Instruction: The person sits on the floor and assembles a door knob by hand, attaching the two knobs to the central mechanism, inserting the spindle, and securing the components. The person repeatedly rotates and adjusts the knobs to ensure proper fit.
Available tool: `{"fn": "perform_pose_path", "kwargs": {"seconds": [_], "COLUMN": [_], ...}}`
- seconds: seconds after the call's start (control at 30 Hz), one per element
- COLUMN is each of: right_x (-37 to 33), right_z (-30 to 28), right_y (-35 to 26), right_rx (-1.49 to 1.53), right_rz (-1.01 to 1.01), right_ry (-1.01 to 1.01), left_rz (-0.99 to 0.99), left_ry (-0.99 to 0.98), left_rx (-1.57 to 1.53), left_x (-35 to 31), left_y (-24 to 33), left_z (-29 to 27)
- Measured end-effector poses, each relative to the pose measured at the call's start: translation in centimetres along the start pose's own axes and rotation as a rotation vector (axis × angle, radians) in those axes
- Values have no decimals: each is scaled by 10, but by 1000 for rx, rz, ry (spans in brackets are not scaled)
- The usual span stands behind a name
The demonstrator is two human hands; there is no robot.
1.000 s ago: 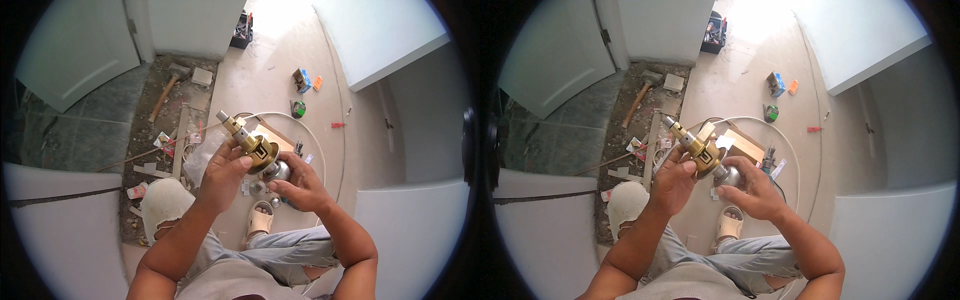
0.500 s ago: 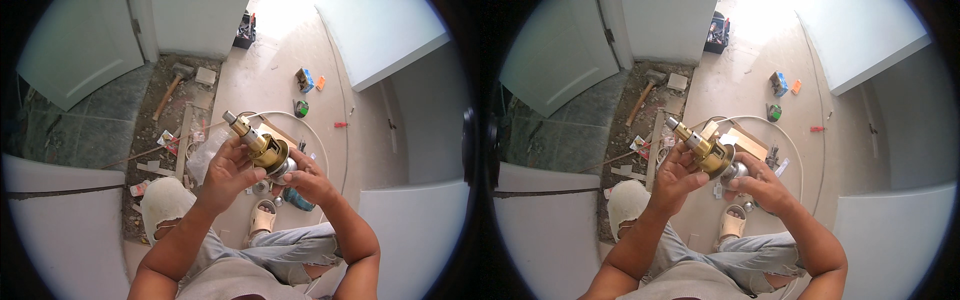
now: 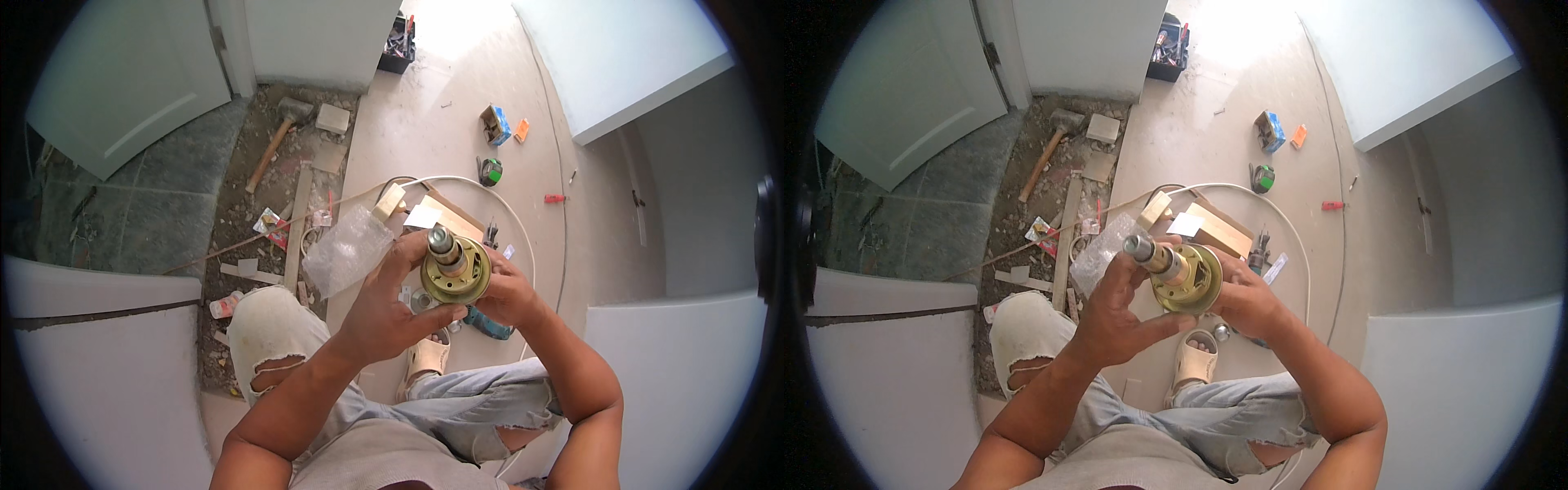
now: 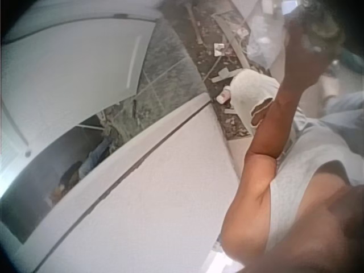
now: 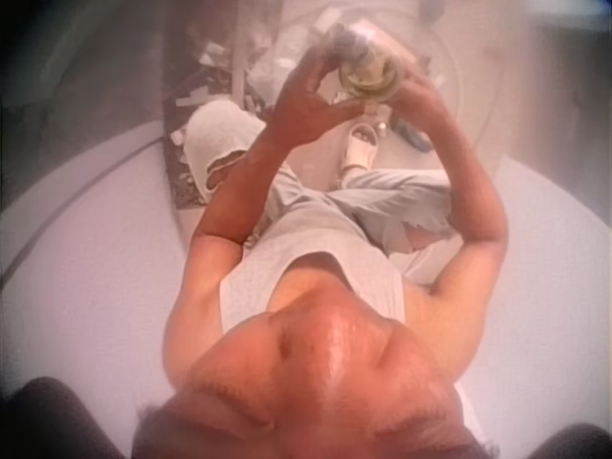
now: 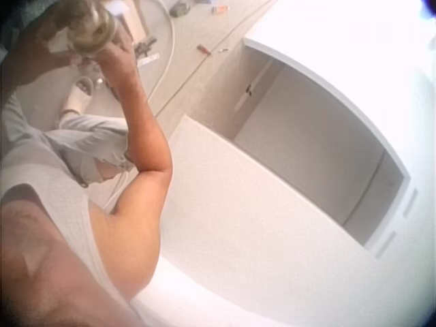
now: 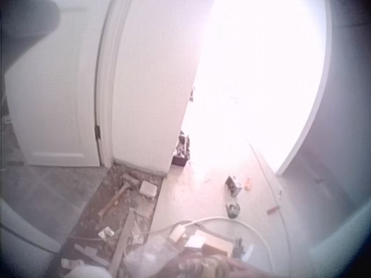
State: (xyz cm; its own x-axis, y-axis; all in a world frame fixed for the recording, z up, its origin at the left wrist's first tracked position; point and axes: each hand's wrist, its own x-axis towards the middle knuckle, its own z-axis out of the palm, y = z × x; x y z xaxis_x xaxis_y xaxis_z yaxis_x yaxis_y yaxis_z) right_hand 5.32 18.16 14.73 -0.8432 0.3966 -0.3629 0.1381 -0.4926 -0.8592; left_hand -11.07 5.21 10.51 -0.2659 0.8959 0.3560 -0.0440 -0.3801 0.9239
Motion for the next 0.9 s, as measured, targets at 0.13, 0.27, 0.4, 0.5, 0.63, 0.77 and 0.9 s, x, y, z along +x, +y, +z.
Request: {"fn": "perform_pose_path", "kwargs": {"seconds": [0.13, 0.27, 0.4, 0.5, 0.63, 0.77, 0.9], "right_x": [-2, -1, 1, 4, 3, 3, 4], "right_z": [-11, -11, -9, -15, -21, -19, -33], "right_y": [10, 6, 4, 0, -1, -11, -6], "right_rx": [-55, 23, 328, 308, 221, 85, 83], "right_rz": [29, 20, 70, 43, 22, 147, 103], "right_ry": [56, 1, -28, -101, 49, 280, 334], "left_rz": [-7, -30, -2, -2, -73, -308, 126], "left_ry": [41, 3, 5, 98, 7, -117, -377], "left_rx": [-44, -47, 57, 72, -208, -602, -854], "left_x": [1, 2, 2, 2, -4, -14, -23], "left_y": [5, 5, 8, 15, 35, 80, 75], "left_z": [1, -2, -5, -9, -29, -31, -12]}}
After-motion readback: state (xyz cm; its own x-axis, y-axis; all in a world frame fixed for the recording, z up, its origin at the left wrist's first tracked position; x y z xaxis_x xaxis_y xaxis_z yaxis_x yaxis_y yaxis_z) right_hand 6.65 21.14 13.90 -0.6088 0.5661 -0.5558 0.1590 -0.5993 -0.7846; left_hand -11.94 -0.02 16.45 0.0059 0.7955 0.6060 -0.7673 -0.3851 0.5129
